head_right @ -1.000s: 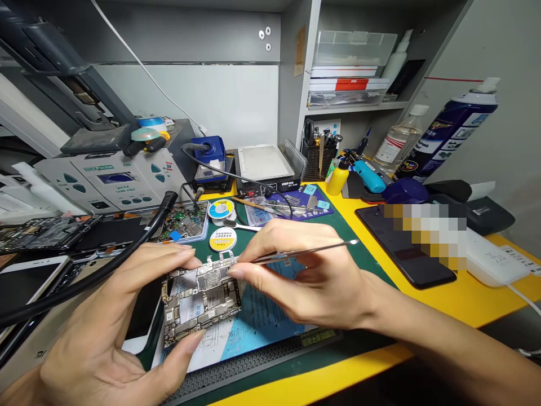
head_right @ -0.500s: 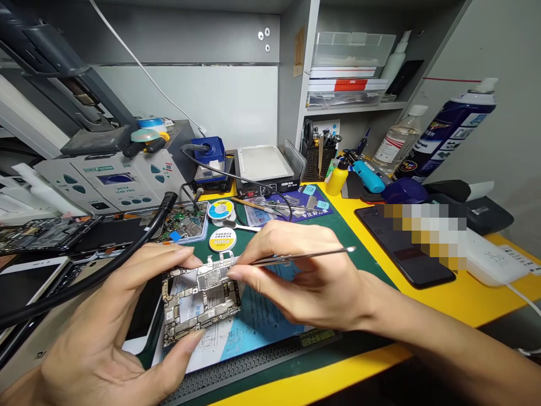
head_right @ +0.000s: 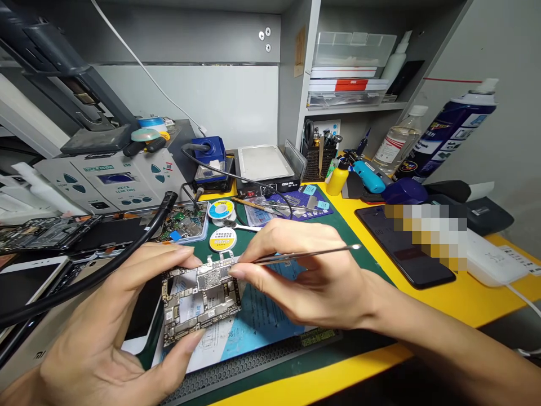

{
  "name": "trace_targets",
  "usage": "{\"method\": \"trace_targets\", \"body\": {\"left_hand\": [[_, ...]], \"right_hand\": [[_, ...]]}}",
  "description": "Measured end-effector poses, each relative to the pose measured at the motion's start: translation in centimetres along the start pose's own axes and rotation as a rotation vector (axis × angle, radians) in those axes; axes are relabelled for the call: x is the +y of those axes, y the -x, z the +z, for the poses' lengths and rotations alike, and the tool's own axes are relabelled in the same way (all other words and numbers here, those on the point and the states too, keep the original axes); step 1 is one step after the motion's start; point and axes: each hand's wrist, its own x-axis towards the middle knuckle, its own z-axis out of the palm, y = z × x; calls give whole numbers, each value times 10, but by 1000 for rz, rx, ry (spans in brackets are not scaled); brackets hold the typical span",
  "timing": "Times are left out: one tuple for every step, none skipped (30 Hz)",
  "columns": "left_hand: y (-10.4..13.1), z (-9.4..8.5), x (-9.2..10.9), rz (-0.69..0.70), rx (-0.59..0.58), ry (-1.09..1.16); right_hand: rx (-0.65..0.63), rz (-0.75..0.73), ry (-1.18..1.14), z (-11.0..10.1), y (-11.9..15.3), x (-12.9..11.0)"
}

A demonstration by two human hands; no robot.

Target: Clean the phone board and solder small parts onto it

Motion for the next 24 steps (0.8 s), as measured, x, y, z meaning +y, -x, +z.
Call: {"method": "trace_targets", "body": {"left_hand": [[1,0,0,-9,2,0],[2,0,1,-15,6,0],[3,1,1,-18,7,1],[4,1,1,-22,8,4],[5,2,1,-27,10,6],[5,2,0,-32,10,8],[6,2,0,-39,10,11],[6,3,0,-45,12,16],[6,3,0,-47,11,23],[6,3,0,-46,10,33],[7,3,0,-46,11,43],[7,3,1,-50,11,49],[7,3,1,-56,9,51],[7,2,1,-57,7,50],[7,2,1,-61,5,48],[7,2,1,-66,3,46],[7,2,1,-60,2,49],[7,2,1,-55,1,55],[7,2,1,-49,2,59],[7,2,1,-44,0,60],[7,2,1,-42,-4,59],[6,2,1,-38,-3,55],[6,2,1,-38,-3,49],[6,2,1,-46,-5,45]], "right_hand": [[0,2,-1,0,0,0],[0,4,-3,0,0,0],[-3,6,-3,0,0,0],[-7,5,-5,0,0,0],[-9,5,-7,0,0,0],[-8,2,-10,0,-1,-1],[-7,0,-12,0,-1,-1],[-6,-4,-15,0,-1,0],[-6,-6,-17,0,-1,0],[-7,-9,-20,0,-1,0],[-12,-11,-21,1,-1,0],[-17,-14,-23,1,-1,0],[-22,-17,-22,0,-1,1],[-29,-19,-16,0,-1,1],[-37,-20,-10,0,0,0],[-44,-20,-2,0,0,0],[-50,-20,4,-1,0,0],[-55,-17,9,-1,1,0],[-60,-14,11,-1,1,-1],[-63,-11,14,-1,1,-1],[-64,-11,16,-1,1,-1],[-65,-13,19,-1,1,-2],[-66,-17,20,-1,1,-2],[-67,-20,20,-1,1,-2]]}}
